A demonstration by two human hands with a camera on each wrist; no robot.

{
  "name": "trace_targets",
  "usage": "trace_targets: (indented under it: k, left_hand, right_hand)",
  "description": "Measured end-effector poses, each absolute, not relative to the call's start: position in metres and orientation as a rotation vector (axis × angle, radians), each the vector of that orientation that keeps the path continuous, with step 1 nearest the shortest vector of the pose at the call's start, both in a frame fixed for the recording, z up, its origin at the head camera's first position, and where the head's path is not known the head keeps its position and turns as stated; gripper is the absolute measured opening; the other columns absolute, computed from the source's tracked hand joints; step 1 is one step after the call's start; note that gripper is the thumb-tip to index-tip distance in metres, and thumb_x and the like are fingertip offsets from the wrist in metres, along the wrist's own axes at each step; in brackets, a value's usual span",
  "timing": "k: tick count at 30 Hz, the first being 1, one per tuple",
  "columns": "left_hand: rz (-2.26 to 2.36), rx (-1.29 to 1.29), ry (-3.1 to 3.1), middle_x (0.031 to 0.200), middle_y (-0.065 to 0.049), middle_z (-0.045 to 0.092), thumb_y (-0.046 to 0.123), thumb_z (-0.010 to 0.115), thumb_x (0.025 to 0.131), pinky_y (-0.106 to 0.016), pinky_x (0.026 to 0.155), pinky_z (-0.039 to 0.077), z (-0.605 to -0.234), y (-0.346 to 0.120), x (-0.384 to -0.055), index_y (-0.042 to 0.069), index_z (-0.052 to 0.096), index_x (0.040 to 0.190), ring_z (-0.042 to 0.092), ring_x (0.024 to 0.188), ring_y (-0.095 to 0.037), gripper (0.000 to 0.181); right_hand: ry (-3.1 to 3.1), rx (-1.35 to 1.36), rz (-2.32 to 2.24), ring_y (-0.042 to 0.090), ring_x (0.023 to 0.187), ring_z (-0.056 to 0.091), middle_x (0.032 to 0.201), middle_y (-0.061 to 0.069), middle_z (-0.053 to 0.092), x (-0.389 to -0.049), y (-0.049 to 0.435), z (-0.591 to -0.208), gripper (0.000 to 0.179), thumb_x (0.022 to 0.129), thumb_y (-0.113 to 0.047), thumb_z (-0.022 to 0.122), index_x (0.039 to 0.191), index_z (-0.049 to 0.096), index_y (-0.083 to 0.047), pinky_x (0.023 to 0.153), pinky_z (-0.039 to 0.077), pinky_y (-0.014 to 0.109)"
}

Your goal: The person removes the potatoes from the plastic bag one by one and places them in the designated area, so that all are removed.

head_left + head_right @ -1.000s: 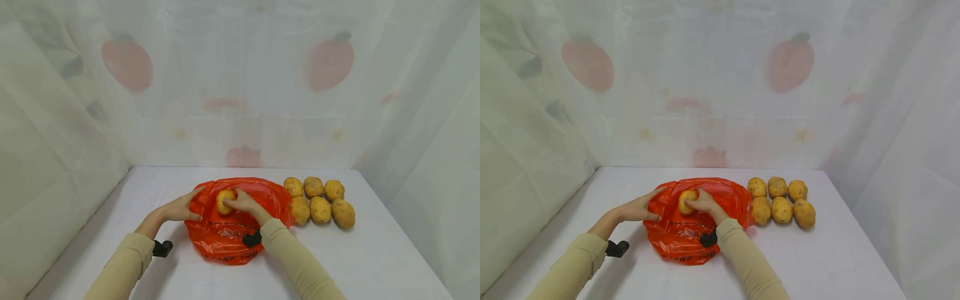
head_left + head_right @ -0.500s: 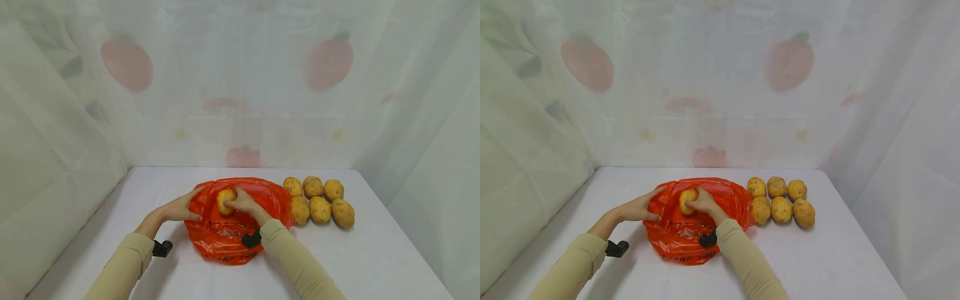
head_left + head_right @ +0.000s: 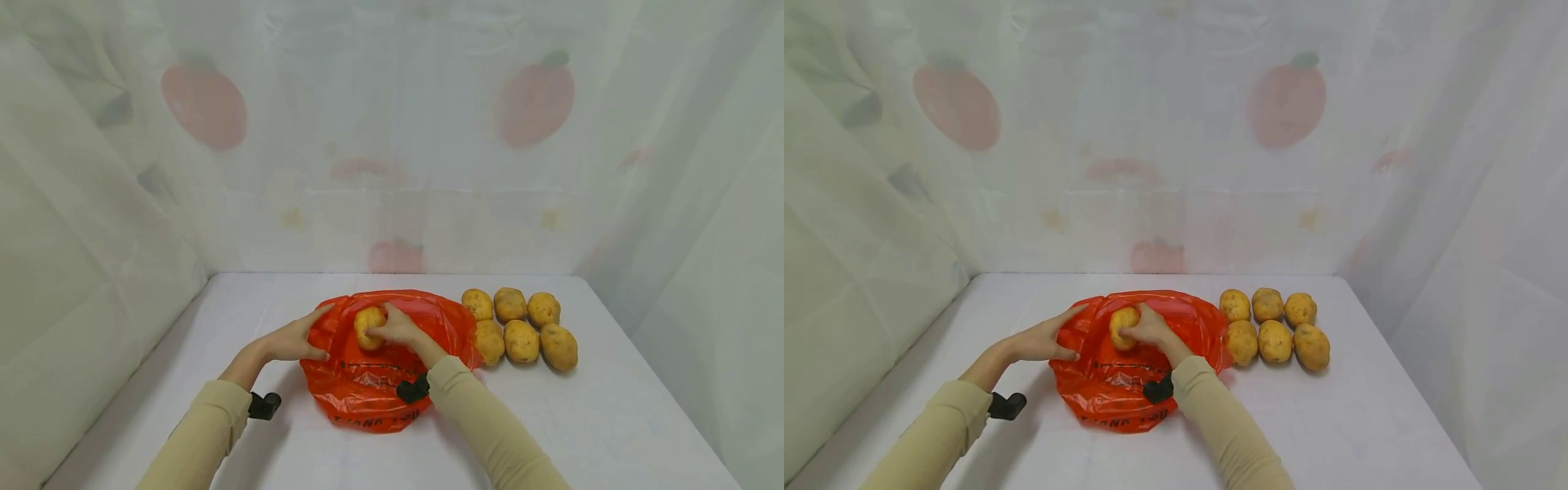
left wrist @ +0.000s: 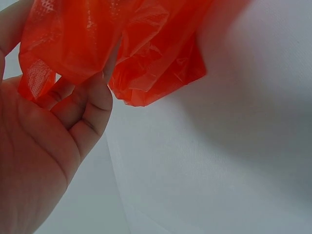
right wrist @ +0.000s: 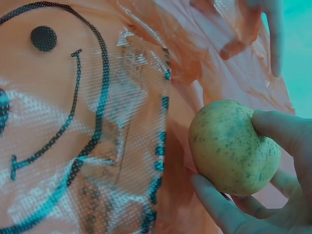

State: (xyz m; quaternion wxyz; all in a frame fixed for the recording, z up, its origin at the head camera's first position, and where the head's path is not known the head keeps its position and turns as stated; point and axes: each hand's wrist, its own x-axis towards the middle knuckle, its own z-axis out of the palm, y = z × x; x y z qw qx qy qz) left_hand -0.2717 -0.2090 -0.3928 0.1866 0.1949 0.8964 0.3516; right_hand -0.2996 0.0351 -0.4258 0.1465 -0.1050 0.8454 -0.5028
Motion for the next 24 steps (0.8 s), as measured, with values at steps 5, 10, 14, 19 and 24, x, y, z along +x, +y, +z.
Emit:
trace_targets:
  k: [5,10,14,19,24]
  left_hand:
    - [0.996,0.536,2.520,0.138,-0.009,0.038,0.018,0.071,0.079,-0.051,0.094,0.042,-0.393,-0.209,-0.271,0.027,0.016,0.148,0.043,0.119,-0.030,0.089]
    - [0.980,0.533,2.528,0.139,-0.010,0.037,0.019,0.071,0.079,-0.052,0.094,0.042,-0.393,-0.208,-0.272,0.027,0.016,0.148,0.042,0.120,-0.031,0.089]
    - [0.967,0.532,2.540,0.141,-0.012,0.035,0.020,0.071,0.079,-0.054,0.096,0.039,-0.393,-0.208,-0.272,0.026,0.015,0.148,0.040,0.122,-0.034,0.089]
    - [0.973,0.507,2.542,0.140,-0.010,0.036,0.019,0.071,0.079,-0.051,0.095,0.041,-0.394,-0.207,-0.272,0.027,0.016,0.148,0.041,0.122,-0.031,0.089]
    - [0.985,0.499,2.533,0.140,-0.010,0.036,0.017,0.071,0.078,-0.052,0.094,0.042,-0.395,-0.208,-0.272,0.027,0.016,0.148,0.041,0.121,-0.032,0.089]
  right_hand:
    - [2.382,-0.309,-1.458,0.023,0.096,0.053,0.118,0.013,0.051,-0.298,0.035,-0.420,0.070,0.081,-0.024,0.070,0.138,0.033,-0.005,0.076,0.053,0.034]
    - [2.337,-0.344,-1.467,0.022,0.093,0.054,0.119,0.014,0.050,-0.296,0.036,-0.415,0.070,0.081,-0.023,0.069,0.138,0.033,-0.004,0.077,0.054,0.038]
    - [2.319,-0.375,-1.464,0.021,0.093,0.054,0.120,0.013,0.049,-0.294,0.037,-0.410,0.072,0.082,-0.023,0.069,0.140,0.032,-0.005,0.076,0.054,0.038]
    - [2.317,-0.415,-1.445,0.021,0.095,0.053,0.117,0.010,0.051,-0.291,0.040,-0.404,0.069,0.082,-0.025,0.069,0.139,0.034,-0.009,0.077,0.053,0.035]
    - [2.302,-0.449,-1.461,0.020,0.095,0.053,0.121,0.010,0.048,-0.289,0.045,-0.398,0.068,0.082,-0.024,0.070,0.138,0.035,-0.011,0.078,0.052,0.037]
